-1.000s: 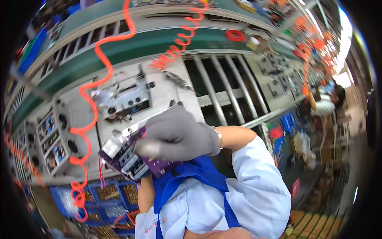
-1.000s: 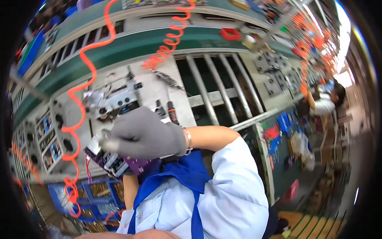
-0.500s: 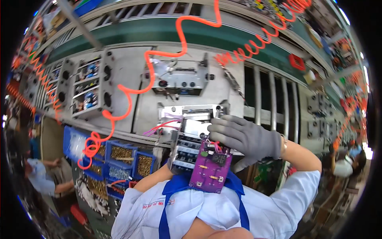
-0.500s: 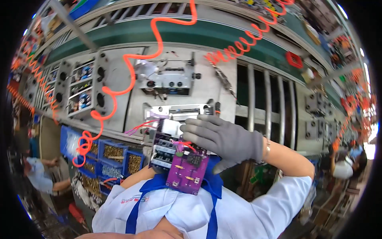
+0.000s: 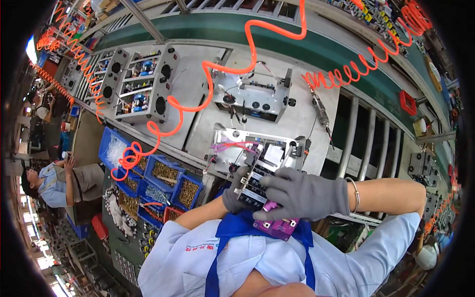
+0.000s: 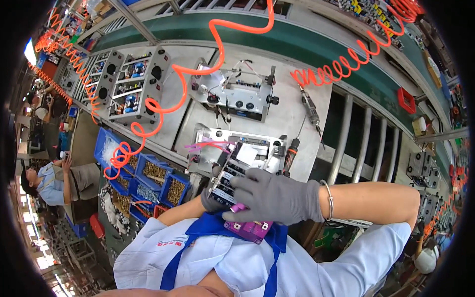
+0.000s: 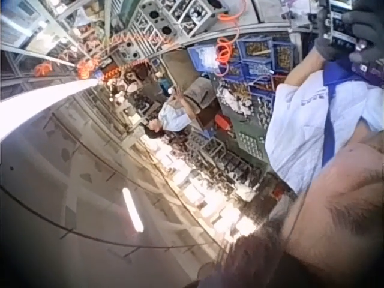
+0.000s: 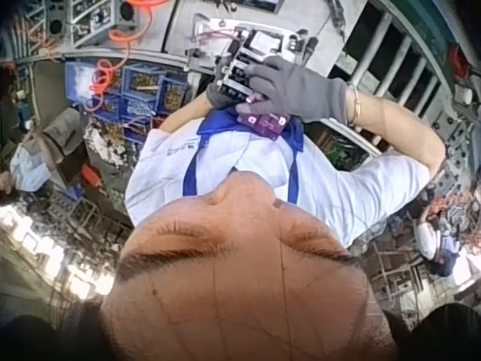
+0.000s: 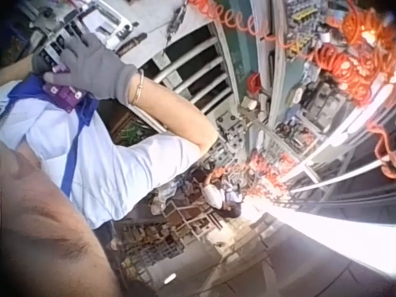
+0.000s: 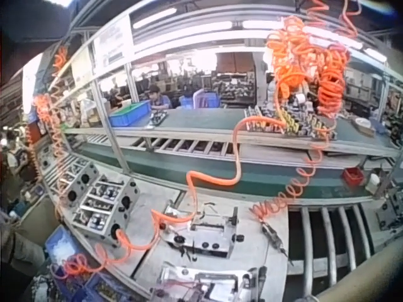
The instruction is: The person assembles electronic components by fastening screws onto circuit boards and housing units with an electric screwdriver.
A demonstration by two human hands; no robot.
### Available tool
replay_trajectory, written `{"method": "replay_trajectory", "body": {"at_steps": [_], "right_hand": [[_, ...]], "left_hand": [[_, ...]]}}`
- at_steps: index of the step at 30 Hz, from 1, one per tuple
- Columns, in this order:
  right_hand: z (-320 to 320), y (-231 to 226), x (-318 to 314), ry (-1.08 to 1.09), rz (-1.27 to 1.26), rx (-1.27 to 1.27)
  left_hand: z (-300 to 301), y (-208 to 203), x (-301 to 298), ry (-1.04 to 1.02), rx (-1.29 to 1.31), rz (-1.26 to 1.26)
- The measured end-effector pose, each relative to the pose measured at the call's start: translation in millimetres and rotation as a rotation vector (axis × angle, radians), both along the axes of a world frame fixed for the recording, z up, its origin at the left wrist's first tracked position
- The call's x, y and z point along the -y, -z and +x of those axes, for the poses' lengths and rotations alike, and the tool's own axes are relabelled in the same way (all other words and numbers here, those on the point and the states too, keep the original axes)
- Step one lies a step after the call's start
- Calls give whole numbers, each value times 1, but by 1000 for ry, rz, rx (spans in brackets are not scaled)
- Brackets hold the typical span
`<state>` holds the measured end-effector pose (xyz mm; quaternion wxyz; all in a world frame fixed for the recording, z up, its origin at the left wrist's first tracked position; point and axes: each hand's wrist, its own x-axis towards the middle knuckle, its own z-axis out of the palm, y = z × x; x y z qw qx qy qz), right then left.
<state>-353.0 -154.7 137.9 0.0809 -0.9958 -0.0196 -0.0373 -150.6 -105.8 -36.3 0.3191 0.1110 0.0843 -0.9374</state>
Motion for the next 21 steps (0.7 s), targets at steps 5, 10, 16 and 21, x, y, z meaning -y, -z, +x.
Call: {"method": "replay_trajectory", "body": {"at_steps": [5,10,16,21], "right_hand": [[7,-1,15,236,-37,129],[25,-13,32,360,-199,129],[4,0,75,733,655,77],[10,68,133,815,1674,384]], "left_hand": [[11,-40,46,-13,100,-178],[32,-54,103,-73,176,-399],[60,-70,199,-144,315,-577],[78,19,271,-179,780,-753]]}}
